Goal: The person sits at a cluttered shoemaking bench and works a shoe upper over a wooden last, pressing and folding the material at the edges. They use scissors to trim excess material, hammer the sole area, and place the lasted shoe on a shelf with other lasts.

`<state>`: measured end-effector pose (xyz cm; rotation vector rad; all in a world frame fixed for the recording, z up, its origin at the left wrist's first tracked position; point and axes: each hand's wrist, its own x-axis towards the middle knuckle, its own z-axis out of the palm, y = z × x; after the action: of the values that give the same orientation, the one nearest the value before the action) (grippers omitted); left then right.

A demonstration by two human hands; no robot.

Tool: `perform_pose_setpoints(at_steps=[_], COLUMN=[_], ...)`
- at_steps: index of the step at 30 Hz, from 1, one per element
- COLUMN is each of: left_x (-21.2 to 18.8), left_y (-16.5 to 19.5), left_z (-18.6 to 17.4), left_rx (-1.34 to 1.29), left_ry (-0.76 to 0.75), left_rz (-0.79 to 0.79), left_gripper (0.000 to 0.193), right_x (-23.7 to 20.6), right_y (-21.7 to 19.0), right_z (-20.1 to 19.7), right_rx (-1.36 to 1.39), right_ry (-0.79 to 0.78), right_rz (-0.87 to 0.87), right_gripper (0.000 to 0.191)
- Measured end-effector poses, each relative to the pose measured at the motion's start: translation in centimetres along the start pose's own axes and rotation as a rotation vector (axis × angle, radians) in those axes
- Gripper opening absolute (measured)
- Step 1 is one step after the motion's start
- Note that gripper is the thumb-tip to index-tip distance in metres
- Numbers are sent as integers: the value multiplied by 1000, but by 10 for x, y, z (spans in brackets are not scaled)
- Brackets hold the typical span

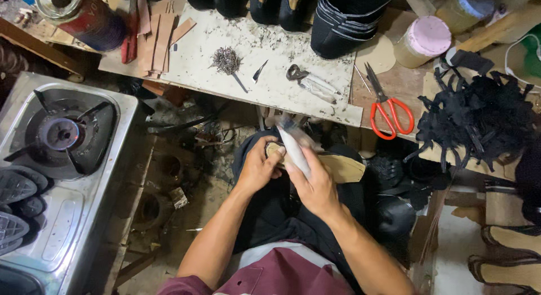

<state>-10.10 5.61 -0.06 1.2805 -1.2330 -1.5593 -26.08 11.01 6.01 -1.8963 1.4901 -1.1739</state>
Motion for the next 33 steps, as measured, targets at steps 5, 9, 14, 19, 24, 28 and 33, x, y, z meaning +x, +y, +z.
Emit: perform_pose_setpoints(at_steps=[5,9,14,19,24,28,33], left_x=[-1,1,1,2,3,4,2], left_y=[1,-8,-14,-13,-14,-15,-17], left_z=[1,4,4,3,4,3,2], left_rx=[-36,-27,-80,-29,-29,-42,-1], left_ry=[-34,-22,-46,-48,-36,-45,-26], left_rz=[7,-18,65,18,16,38,31], left_gripper=[43,44,46,39,41,44,41], right_x=[-31,-43,-29,-40,-54,-58,-62], right_y=[-3,-12,-16,-15,-7,2,3], right_z=[-16,-24,-18,-26,-17,-8,-4], right_rx=[40,135,-34,198,221,98,201], right_ry=[-138,28,-33,-66,78,-88,47], right_rz=[380,80,-274,148,-166,198,56], right_gripper=[56,48,42,54,46,55,52])
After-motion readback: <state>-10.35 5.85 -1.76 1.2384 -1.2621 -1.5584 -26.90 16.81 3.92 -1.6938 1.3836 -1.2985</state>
